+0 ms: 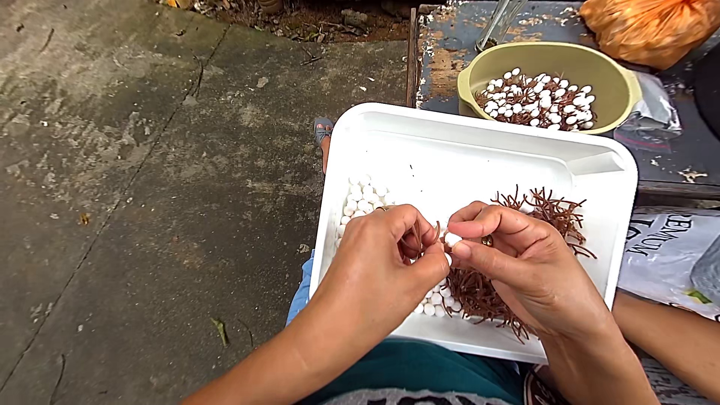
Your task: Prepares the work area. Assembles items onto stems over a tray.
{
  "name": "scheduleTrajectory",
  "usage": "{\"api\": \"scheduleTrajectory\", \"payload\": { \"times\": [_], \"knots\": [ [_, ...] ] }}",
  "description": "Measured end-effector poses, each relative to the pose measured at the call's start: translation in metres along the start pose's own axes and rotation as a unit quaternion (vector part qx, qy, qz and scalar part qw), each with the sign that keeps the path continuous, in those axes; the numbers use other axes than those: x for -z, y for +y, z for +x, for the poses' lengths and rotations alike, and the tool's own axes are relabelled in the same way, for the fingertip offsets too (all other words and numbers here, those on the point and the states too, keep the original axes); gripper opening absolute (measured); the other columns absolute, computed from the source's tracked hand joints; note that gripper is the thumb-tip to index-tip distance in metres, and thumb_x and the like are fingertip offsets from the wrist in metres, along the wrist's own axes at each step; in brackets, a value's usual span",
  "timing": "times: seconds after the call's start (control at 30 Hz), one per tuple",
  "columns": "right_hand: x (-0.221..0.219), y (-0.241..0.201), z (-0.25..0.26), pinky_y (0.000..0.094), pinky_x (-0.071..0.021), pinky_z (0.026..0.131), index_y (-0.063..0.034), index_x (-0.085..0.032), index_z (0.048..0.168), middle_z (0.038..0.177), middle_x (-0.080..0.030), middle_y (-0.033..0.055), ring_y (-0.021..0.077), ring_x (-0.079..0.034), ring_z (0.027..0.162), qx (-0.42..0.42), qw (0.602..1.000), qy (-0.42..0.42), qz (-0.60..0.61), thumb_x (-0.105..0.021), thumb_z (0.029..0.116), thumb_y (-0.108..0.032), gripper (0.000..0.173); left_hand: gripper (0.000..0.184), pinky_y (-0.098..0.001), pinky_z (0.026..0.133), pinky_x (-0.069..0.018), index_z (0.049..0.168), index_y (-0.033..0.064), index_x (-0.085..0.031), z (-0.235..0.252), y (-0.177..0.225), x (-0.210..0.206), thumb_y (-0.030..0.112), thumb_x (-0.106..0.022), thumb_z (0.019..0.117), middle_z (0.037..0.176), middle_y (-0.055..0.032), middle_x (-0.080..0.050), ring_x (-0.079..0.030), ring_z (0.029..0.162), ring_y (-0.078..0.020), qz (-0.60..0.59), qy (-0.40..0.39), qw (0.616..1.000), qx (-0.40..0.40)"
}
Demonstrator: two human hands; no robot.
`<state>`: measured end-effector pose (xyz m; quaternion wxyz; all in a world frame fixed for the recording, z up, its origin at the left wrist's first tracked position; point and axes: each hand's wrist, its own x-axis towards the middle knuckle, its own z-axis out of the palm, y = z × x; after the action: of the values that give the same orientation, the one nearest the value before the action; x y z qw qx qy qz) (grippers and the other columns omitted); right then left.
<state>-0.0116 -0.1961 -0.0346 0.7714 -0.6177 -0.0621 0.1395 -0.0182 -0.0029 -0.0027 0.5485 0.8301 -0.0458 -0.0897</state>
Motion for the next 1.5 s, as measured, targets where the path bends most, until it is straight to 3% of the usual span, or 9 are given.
{"api": "scheduleTrajectory", "payload": {
  "times": [0.37, 0.5, 0.63, 0.97, 1.33, 1.5],
  "knots": [
    [-0.0019, 0.002, -0.0026, 0.0171, -0.0597, 0.066, -0.0175, -0.076, 0.093, 0.099, -0.067, -0.0017, 0.0036, -0.066, 0.078, 0.036, 0.997, 0.011, -0.067, -0.077, 0.0848, -0.006, 0.014, 0.007, -0.0124, 0.049, -0.0456, 0.082, 0.0148, -0.065, -0.0014, 0.0018, -0.0021, 0.01, -0.07, 0.0854, 0.066, 0.007, -0.059, -0.056, 0.057, 0.0009, -0.025, -0.011, 0.999, 0.019],
    [-0.0029, -0.0008, -0.0036, 0.0197, -0.0616, 0.068, -0.0159, -0.077, 0.1, 0.102, -0.07, -0.0005, 0.004, -0.069, 0.077, 0.014, 1.0, 0.024, 0.011, -0.077, 0.0885, -0.009, 0.014, 0.004, -0.0117, 0.05, -0.0447, 0.085, 0.0136, -0.069, 0.0017, 0.0065, 0.003, 0.012, -0.069, 0.0888, 0.067, 0.0072, -0.06, -0.056, 0.058, 0.0016, -0.03, -0.025, 0.999, 0.013],
    [0.0008, -0.0022, -0.0034, 0.0231, -0.0629, 0.072, -0.0117, -0.078, 0.107, 0.093, -0.075, 0.0039, 0.007, -0.072, 0.076, -0.04, 0.995, 0.007, 0.086, -0.076, 0.0902, -0.009, 0.017, 0.006, -0.0119, 0.049, -0.0441, 0.086, 0.0126, -0.069, 0.0037, 0.007, 0.0061, 0.012, -0.068, 0.0912, 0.066, 0.0067, -0.059, -0.055, 0.057, 0.001, -0.037, -0.043, 0.998, 0.008],
    [0.0015, -0.0001, -0.0027, 0.0241, -0.0633, 0.073, -0.0079, -0.078, 0.105, 0.093, -0.075, 0.0064, 0.0084, -0.074, 0.078, -0.09, 0.986, -0.013, 0.139, -0.069, 0.095, -0.005, 0.014, 0.005, -0.0128, 0.05, -0.0456, 0.084, 0.0125, -0.068, 0.0033, 0.0067, 0.0062, 0.011, -0.069, 0.089, 0.066, 0.0056, -0.06, -0.057, 0.058, 0.0001, -0.062, -0.059, 0.996, 0.032],
    [0.0019, 0.001, -0.0023, 0.0237, -0.0631, 0.073, -0.0073, -0.078, 0.105, 0.093, -0.075, 0.0066, 0.0081, -0.073, 0.077, -0.093, 0.986, -0.017, 0.14, -0.067, 0.096, -0.005, 0.014, 0.006, -0.0135, 0.05, -0.046, 0.084, 0.0121, -0.068, 0.0047, 0.0052, 0.0059, 0.012, -0.07, 0.0899, 0.067, 0.0048, -0.06, -0.058, 0.058, -0.0009, -0.068, -0.067, 0.995, 0.041],
    [0.002, -0.0001, -0.0026, 0.0223, -0.0628, 0.073, -0.0113, -0.078, 0.105, 0.099, -0.075, 0.0038, 0.0065, -0.073, 0.08, -0.064, 0.993, -0.018, 0.098, -0.07, 0.0948, -0.008, 0.014, 0.006, -0.0132, 0.05, -0.0452, 0.083, 0.0123, -0.068, 0.005, 0.0049, 0.0065, 0.01, -0.069, 0.0893, 0.066, 0.0051, -0.06, -0.056, 0.057, -0.0003, -0.07, -0.078, 0.993, 0.048]
  ]
}}
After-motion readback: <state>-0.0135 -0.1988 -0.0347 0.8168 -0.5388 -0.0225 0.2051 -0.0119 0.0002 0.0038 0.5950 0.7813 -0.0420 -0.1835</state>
